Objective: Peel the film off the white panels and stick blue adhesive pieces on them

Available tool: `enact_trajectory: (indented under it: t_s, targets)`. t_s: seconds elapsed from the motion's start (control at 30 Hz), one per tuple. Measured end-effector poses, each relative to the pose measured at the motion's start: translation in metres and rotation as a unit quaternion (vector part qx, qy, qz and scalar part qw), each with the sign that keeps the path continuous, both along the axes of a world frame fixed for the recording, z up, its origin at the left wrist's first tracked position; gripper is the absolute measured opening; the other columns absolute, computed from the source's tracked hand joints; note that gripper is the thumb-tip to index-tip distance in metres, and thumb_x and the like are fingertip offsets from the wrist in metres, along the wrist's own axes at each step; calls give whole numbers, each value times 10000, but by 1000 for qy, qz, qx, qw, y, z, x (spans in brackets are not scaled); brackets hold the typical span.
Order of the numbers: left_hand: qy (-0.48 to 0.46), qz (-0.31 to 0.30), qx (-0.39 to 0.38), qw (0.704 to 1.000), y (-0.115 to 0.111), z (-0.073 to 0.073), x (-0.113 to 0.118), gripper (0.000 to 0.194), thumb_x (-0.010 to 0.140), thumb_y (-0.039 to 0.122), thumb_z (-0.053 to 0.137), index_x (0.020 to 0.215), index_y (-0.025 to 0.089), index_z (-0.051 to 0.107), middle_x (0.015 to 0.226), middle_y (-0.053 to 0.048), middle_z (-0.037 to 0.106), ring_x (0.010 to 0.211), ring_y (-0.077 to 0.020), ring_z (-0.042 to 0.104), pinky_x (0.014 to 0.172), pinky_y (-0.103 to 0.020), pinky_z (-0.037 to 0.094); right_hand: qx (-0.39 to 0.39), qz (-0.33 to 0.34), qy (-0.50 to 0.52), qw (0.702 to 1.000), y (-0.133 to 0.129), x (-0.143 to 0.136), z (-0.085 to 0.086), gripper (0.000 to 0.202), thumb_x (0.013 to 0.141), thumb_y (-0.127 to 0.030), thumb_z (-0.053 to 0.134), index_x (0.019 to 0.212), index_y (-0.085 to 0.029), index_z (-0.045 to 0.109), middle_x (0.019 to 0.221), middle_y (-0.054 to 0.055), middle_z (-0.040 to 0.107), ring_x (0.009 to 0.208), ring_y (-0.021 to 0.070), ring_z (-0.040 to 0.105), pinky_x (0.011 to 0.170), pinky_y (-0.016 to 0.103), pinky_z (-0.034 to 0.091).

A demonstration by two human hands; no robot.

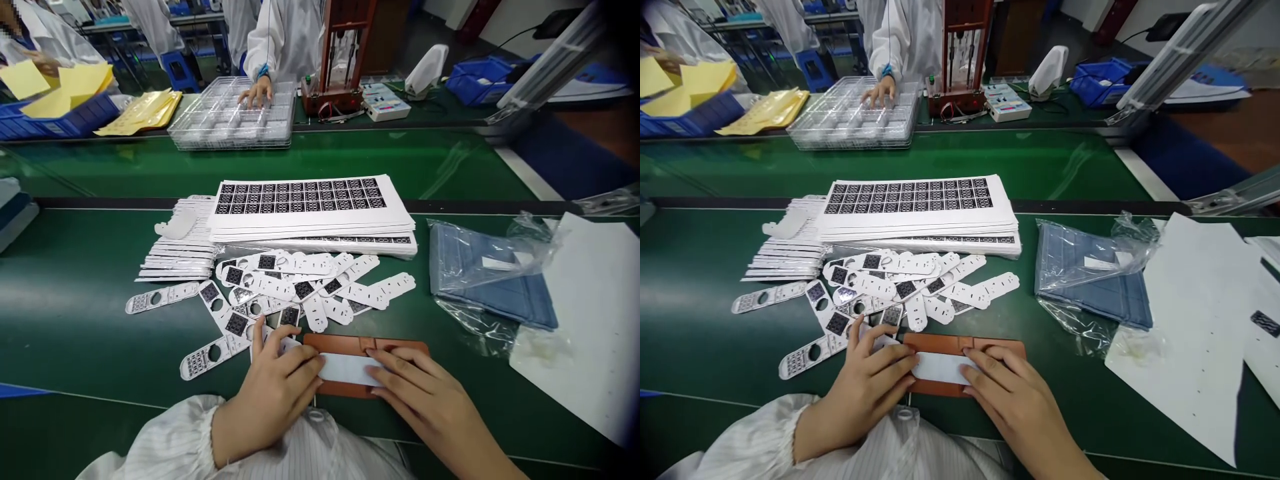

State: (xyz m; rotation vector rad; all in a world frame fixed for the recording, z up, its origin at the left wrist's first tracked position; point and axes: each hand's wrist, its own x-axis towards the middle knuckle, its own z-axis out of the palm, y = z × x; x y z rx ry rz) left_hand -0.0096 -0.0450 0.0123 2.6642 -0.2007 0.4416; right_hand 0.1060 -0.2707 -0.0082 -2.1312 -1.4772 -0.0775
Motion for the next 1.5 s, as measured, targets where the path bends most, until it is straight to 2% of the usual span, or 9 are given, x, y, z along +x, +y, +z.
enact_trajectory:
  t_s: [0.2, 0.47, 0.67, 0.77, 0.87, 1.0, 1.17, 1.3, 1.5]
  targets:
    - [-6, -25, 39, 999, -4, -1, 8, 167, 866, 139, 523, 949, 209, 649, 923, 46, 682, 1047, -222, 426, 1102, -497, -27, -7, -7, -5, 1000, -4, 1, 1, 170, 886, -195, 566, 1025, -213, 663, 1108, 60, 677, 909, 219, 631, 694, 353, 606]
    - [-20, -25, 74, 997, -7, -6, 4, 115, 851, 140, 566, 925, 181, 644, 935, 23, 682, 1052, -232, 444, 1102, -557, 22, -14, -7, -9, 1000, -6, 1, -2, 197, 883, -184, 569, 1059, -201, 655, 1140, 86, 657, 961, 232, 609, 733, 377, 595]
    - [-47, 9, 65, 997, -9, -16, 5, 59, 829, 203, 624, 884, 212, 643, 941, 45, 682, 1058, -230, 474, 1106, -583, 51, -13, -11, -6, 1000, -5, 0, 0, 188, 911, -170, 519, 1032, -199, 660, 1135, 91, 653, 997, 226, 589, 749, 354, 578]
    - [-53, 6, 77, 996, -10, -20, 4, 92, 819, 264, 646, 895, 214, 642, 938, 36, 680, 1074, -239, 487, 1106, -601, 54, -29, -18, -1, 999, -12, 5, 1, 250, 912, -313, 533, 1124, -216, 623, 1211, 100, 612, 1026, 254, 582, 761, 396, 573]
    - [-53, 11, 82, 995, -12, -21, 3, 104, 822, 283, 641, 895, 209, 642, 929, 21, 678, 1065, -240, 508, 1103, -615, 69, -20, -77, 18, 997, -27, 13, 3, 395, 897, -425, 530, 1236, -224, 544, 1235, 116, 587, 1068, 271, 571, 778, 409, 570]
    - [-57, 17, 61, 996, -14, -20, 3, 44, 836, 223, 616, 865, 208, 645, 903, 18, 682, 1040, -234, 527, 1091, -622, 113, 11, -134, 33, 990, -43, 13, 4, 313, 885, -308, 579, 1189, -239, 554, 1134, 99, 620, 1032, 244, 587, 806, 384, 558]
    - [-47, 11, 40, 998, -14, -19, 4, 59, 848, 216, 599, 876, 208, 651, 879, 11, 687, 1023, -238, 535, 1075, -635, 126, 32, -110, 17, 993, -41, 3, -4, 241, 862, -195, 609, 1102, -216, 601, 1048, 101, 621, 970, 240, 579, 736, 386, 561]
    - [-49, 9, 42, 998, -14, -18, 4, 73, 856, 212, 586, 874, 214, 656, 873, 10, 692, 1015, -246, 542, 1066, -645, 131, 68, -110, 29, 991, -37, -2, -7, 273, 836, -74, 610, 1084, -188, 602, 1011, 102, 611, 947, 224, 562, 720, 377, 558]
    - [-49, 7, 40, 998, -15, -17, 5, 97, 869, 218, 566, 852, 215, 661, 874, 14, 696, 1005, -257, 547, 1055, -657, 131, 83, -132, 31, 987, -38, -2, -10, 270, 817, -83, 639, 1054, -210, 614, 1076, 111, 589, 966, 243, 536, 708, 410, 544]
